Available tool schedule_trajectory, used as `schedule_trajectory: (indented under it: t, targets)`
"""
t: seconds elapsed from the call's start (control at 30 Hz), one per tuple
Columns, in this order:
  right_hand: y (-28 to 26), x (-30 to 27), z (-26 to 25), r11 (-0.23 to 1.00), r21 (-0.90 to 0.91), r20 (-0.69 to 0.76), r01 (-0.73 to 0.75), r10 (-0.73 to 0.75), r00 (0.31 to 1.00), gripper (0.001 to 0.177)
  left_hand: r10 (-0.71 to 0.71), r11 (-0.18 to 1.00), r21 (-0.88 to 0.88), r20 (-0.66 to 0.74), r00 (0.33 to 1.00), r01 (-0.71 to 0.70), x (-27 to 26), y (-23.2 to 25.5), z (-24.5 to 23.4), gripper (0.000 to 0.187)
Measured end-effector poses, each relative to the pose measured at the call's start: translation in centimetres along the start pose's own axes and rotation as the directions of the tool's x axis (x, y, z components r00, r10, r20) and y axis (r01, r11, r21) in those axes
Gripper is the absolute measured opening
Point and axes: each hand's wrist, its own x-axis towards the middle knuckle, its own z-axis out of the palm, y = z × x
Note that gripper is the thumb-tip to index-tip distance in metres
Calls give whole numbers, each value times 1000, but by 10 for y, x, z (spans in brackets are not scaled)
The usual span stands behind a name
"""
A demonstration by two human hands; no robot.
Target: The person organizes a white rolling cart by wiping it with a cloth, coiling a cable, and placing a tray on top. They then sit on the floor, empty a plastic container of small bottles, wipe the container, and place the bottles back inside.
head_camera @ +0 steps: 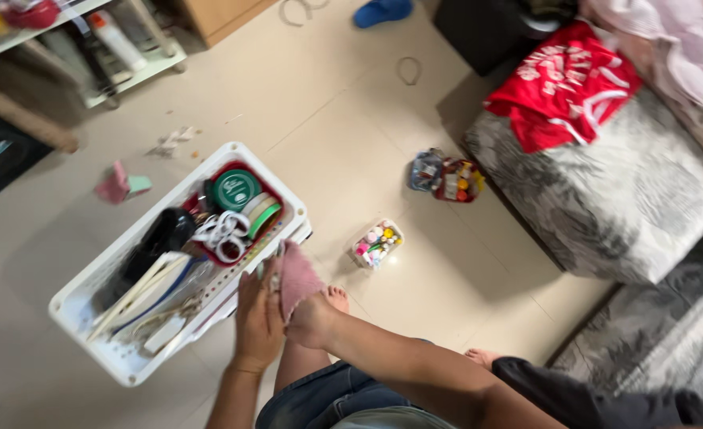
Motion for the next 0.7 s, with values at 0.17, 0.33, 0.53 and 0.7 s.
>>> schedule_trajectory:
  t: [0.17, 0.33, 0.53, 0.7]
  targets:
    - [-46, -45, 39, 943, -317, -29, -97, 93, 995, 77, -391, 919, 36, 193, 900, 392, -9, -52, -1, 50]
    - [-31, -78, 101, 340, -855, 248, 392, -397, 884, 68, -709, 467, -506, 276, 649, 725, -20, -84, -1, 43]
    - [16, -54, 89, -612, -555, 693, 564, 36, 720, 81, -702, -219, -864, 462, 542, 453, -51, -70, -18, 45]
    - [21, -45, 38, -680, -654, 358, 330, 106, 928, 83, -796, -62, -994, 102, 597, 88, -63, -86, -124, 43]
